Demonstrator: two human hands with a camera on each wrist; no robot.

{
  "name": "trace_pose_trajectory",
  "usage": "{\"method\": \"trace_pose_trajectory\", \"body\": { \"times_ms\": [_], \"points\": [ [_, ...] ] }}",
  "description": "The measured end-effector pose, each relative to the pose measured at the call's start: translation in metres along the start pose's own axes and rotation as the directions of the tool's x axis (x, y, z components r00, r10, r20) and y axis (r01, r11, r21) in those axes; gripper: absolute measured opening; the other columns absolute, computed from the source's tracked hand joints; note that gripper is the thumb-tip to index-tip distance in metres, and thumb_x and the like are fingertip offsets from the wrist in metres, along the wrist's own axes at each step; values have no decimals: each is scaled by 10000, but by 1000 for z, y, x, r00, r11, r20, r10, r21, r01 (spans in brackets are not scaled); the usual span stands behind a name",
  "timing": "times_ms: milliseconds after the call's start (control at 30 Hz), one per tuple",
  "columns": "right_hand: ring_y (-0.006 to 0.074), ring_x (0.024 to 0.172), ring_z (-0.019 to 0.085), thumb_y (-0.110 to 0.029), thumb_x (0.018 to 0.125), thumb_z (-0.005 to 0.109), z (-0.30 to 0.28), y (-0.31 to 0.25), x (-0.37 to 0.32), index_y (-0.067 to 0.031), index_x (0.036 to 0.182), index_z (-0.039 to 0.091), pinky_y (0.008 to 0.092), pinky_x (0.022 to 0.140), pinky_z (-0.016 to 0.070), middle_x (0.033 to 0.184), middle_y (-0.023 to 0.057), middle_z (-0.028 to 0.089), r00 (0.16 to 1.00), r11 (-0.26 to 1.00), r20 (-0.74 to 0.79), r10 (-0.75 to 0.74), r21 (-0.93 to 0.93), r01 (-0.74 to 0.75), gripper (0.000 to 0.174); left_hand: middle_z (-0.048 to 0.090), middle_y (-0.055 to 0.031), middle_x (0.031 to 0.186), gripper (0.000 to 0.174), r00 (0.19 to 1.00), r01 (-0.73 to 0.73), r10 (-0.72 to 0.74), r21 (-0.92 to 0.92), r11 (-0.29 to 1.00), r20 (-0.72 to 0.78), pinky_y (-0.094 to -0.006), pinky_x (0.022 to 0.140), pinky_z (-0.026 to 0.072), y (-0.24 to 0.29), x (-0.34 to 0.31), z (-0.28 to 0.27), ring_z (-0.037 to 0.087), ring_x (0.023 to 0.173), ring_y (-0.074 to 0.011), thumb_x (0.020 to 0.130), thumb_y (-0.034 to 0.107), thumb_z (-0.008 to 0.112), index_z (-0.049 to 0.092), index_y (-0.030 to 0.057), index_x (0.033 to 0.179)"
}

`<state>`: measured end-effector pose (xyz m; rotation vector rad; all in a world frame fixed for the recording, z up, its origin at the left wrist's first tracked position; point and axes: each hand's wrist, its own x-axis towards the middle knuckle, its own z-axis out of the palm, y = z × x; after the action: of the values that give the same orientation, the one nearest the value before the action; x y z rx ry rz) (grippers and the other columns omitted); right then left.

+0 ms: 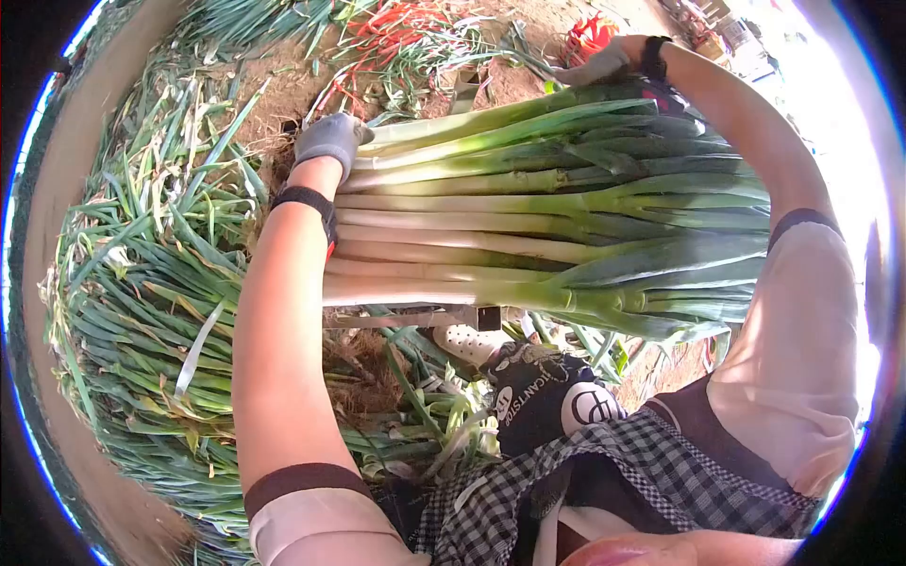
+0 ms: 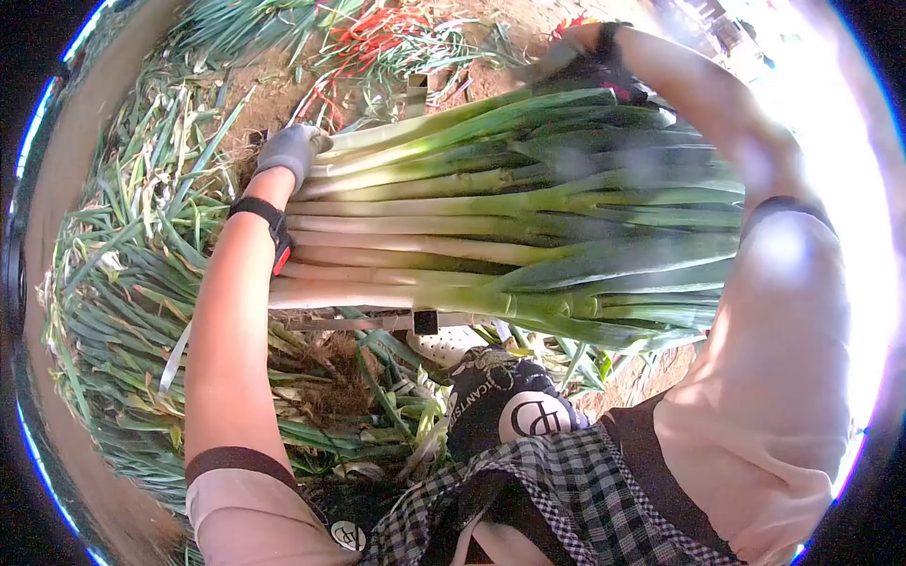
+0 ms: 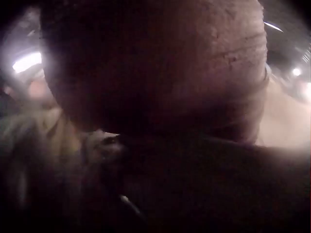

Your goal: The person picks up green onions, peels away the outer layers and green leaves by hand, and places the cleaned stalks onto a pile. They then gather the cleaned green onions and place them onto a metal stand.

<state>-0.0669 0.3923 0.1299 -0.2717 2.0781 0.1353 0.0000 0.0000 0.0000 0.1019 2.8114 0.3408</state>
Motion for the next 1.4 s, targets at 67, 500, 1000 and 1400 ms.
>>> {"method": "trace_pose_trajectory", "body": {
  "times_ms": [67,500,1000,1400],
  "points": [
    [150,1094,525,-712,904,292,13,53,13,-108,1339,492,287,979,402,1292,123,546,995,950,0,95,299,-91,771,645,-129,1157,389,1000,21,-20,65,998,-9,-422,929,469,-5,5,0,608,1099,-286,864,465,569,684,180,1102],
    [257,940,612,-833,772,391,25,24,-67,-13,1217,581,395,885,464,1064,158,649,818,832,-186,544,248,-496,952,642,-140,1159,395,998,0,-2,-32,999,-66,-408,904,483,-4,2,6,614,1090,-297,863,465,560,678,176,1105],
    [306,771,648,-401,944,371,91,44,-125,-15,1047,642,392,784,504,949,163,667,799,863,-499,334,-178,-472,484,626,-156,1191,389,998,55,-55,-10,998,-2,-430,937,464,-2,3,8,602,1113,-311,867,420,579,663,158,1142],
    [257,904,633,-304,937,491,97,193,-45,-79,1099,646,348,801,494,1019,134,668,761,979,-619,195,77,-188,317,687,-130,1068,418,869,-403,200,-411,818,-453,-348,875,471,-51,-68,4,639,999,-233,882,417,592,667,82,1121]
  ]
}}
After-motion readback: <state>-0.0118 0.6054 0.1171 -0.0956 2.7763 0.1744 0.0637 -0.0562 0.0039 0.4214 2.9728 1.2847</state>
